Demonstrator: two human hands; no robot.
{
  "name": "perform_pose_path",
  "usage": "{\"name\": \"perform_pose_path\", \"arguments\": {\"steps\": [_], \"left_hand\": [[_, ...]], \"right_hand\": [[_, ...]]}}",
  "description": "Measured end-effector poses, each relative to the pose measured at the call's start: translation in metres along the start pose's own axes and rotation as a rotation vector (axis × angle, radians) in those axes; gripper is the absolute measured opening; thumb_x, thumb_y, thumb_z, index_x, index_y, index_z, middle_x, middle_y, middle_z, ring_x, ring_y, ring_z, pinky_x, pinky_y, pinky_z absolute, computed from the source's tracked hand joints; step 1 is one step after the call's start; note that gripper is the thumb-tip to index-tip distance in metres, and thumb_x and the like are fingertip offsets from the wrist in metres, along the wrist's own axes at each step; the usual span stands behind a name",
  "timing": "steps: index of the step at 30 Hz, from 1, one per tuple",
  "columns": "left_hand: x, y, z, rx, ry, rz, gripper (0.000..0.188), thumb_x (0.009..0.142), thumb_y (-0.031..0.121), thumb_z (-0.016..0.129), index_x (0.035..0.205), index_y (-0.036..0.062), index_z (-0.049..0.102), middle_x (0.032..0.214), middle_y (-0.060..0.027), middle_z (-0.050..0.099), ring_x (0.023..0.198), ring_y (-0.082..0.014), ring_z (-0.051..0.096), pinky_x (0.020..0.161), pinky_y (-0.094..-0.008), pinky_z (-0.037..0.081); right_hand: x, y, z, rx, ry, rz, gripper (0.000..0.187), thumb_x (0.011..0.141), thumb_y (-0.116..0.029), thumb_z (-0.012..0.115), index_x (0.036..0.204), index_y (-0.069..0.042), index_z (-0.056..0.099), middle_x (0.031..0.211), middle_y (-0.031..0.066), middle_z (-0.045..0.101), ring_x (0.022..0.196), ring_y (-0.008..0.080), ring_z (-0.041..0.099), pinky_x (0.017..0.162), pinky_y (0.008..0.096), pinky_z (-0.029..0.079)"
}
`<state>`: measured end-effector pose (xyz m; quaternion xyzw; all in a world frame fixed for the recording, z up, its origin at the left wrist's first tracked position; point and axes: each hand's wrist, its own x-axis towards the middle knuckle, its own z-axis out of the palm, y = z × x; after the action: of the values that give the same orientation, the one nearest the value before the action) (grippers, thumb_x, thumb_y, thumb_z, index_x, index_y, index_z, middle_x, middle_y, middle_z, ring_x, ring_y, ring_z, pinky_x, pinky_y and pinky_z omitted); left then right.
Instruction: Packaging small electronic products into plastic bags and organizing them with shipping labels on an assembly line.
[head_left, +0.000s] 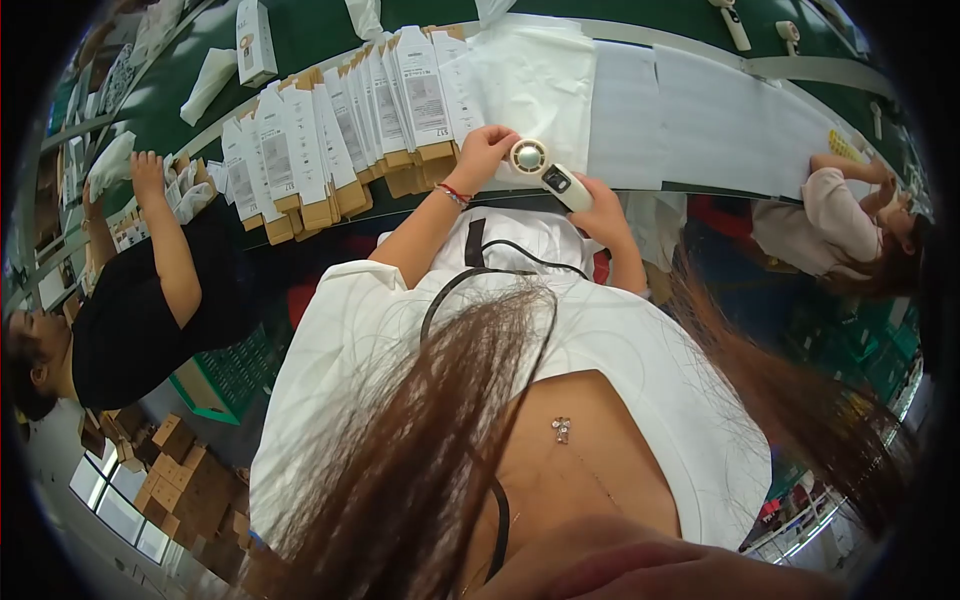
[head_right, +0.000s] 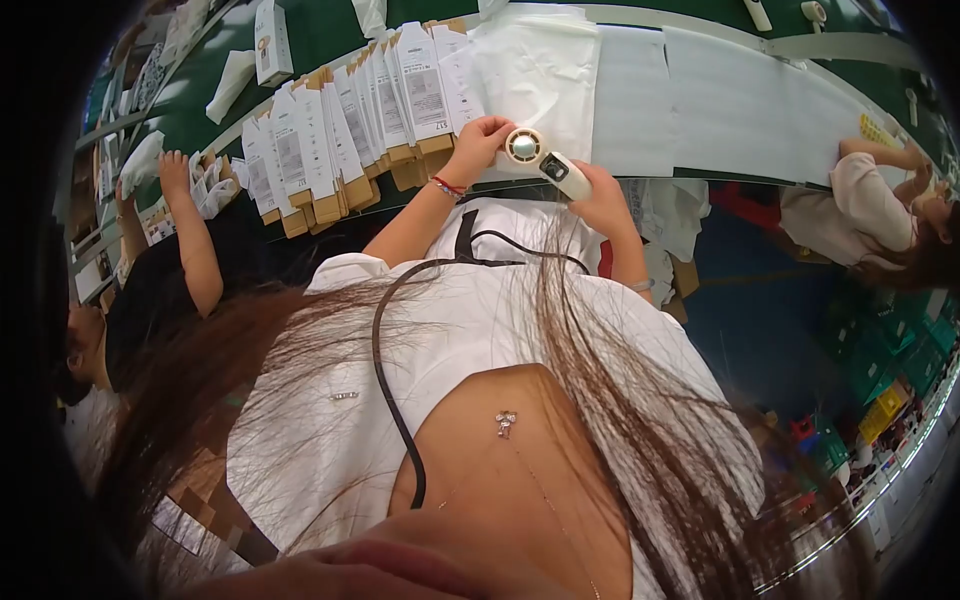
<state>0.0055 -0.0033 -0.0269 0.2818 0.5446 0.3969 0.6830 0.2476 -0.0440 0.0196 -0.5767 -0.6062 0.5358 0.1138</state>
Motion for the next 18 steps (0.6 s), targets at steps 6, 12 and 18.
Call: {"name": "perform_pose_path", "arguments": {"steps": [6, 12, 18], "left_hand": [[-0.032, 0.033, 0.027, 0.568, -0.037, 0.346, 0.008, 0.082, 0.007, 0.060, 0.083, 0.0002, 0.065, 0.072, -0.0056, 0.063, 0.058, -0.0142, 0.052, 0.055, -0.0260, 0.041], [-0.088, 0.106, 0.059, 0.582, -0.268, 0.550, 0.004, 0.082, 0.002, 0.060, 0.083, 0.0000, 0.062, 0.072, -0.0042, 0.060, 0.057, -0.0126, 0.048, 0.055, -0.0243, 0.040], [-0.100, 0.137, 0.056, 0.619, -0.181, 0.682, 0.001, 0.081, 0.001, 0.060, 0.081, 0.0010, 0.060, 0.071, -0.0051, 0.057, 0.057, -0.0147, 0.045, 0.055, -0.0268, 0.038]], "right_hand": [[-0.007, -0.032, 0.017, 0.562, 0.117, -0.044, 0.073, 0.070, 0.001, 0.068, 0.138, -0.004, 0.043, 0.139, 0.0116, 0.045, 0.121, 0.0251, 0.046, 0.100, 0.0315, 0.036], [-0.004, -0.074, 0.016, 0.825, -0.010, -0.305, 0.086, 0.076, -0.002, 0.067, 0.148, -0.007, 0.022, 0.152, 0.0128, 0.027, 0.133, 0.0261, 0.034, 0.107, 0.0343, 0.029], [0.013, -0.109, -0.002, 0.306, -0.075, -0.653, 0.091, 0.080, -0.003, 0.066, 0.151, -0.009, 0.009, 0.153, 0.0144, 0.022, 0.135, 0.0273, 0.031, 0.111, 0.0392, 0.025]]}}
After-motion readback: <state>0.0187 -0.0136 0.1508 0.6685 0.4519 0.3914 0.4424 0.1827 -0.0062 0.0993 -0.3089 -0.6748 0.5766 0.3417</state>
